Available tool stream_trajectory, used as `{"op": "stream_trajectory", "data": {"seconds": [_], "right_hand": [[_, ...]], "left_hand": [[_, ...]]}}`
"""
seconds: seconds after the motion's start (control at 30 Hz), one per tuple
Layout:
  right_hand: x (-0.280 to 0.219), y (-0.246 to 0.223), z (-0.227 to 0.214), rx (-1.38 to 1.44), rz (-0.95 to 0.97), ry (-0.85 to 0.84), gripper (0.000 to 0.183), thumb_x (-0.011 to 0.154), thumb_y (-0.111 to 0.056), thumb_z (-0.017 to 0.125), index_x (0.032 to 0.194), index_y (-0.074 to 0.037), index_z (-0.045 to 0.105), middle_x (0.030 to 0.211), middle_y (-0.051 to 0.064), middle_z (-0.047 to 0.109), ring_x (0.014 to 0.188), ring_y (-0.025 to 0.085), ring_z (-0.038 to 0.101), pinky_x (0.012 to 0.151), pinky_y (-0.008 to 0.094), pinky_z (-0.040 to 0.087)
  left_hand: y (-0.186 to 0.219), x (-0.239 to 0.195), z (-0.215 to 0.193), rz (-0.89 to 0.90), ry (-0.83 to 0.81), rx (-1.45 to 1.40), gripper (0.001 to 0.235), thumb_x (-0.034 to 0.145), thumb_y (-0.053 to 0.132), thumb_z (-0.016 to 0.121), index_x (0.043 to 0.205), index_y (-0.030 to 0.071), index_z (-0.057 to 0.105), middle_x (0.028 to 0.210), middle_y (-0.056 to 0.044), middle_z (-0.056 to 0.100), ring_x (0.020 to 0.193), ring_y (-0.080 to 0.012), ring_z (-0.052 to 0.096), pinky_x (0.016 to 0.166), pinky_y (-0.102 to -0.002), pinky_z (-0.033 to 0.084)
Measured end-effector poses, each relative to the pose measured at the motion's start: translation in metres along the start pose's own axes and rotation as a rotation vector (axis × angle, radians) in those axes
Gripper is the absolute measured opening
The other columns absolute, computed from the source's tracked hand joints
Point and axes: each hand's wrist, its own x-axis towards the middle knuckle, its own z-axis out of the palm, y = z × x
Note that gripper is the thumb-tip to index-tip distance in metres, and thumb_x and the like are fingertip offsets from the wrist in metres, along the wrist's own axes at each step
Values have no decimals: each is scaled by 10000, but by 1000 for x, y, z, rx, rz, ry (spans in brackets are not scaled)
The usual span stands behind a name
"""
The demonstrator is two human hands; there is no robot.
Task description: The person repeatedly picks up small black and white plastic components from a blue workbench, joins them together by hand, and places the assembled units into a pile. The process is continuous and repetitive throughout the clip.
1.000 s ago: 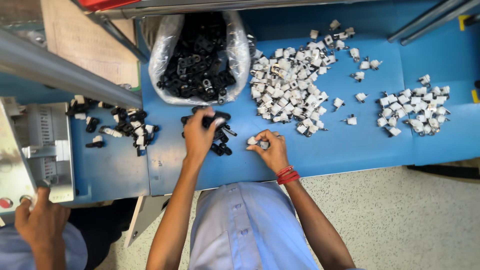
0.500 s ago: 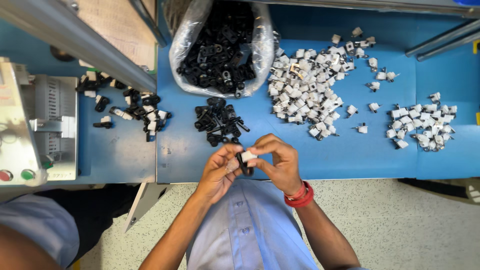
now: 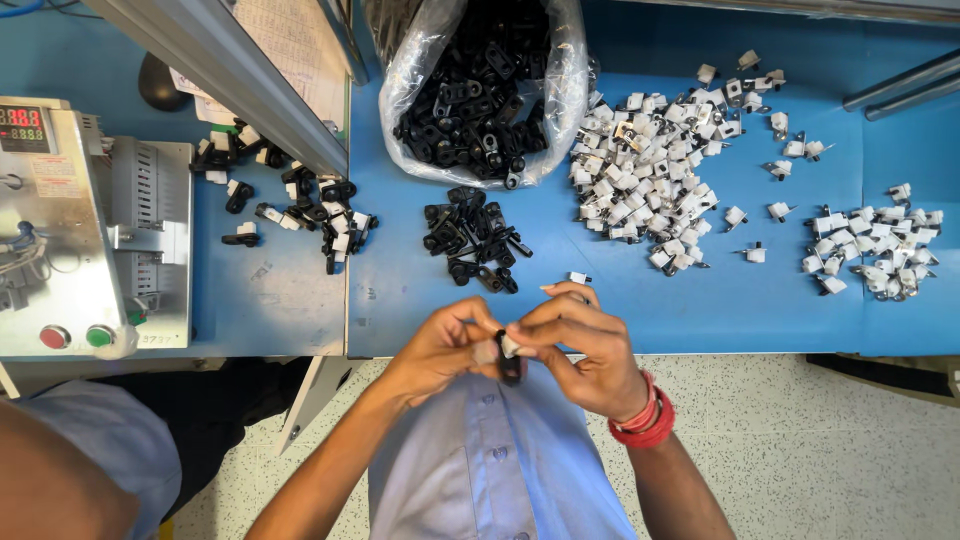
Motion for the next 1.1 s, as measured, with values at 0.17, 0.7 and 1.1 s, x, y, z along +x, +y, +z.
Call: {"op": "stream_trajectory", "data": {"seconds": [0.17,0.7,1.1], "right_hand": [[-4,-3,17,-191,29,177,234,837,20,760,1049,-73,724,976,40,740,918,197,697,1079,442,459],[-36,45,-23,44,-85,177,366,810,-236,868,1036,-67,635,1231,150,670,1149,261,663,1069,374,495],[-37,33,-13,-273,-108,364,480,769,-330,859,1016,-121,504,1039,106,781,1091,250,757,1209,517,326]], "left_hand": [[7,-4,25,626,349,1109,255,836,-2,833,1016,21,654,1092,-169,764,1023,-259,776,890,-346,618],[-27,37,53,160,153,188,182,994,21,627,1174,3,613,1046,-83,707,976,-114,666,896,-271,518],[11,28,77,735,215,1308,258,840,-52,592,1083,-44,679,1076,-174,730,992,-330,712,896,-387,571]]}}
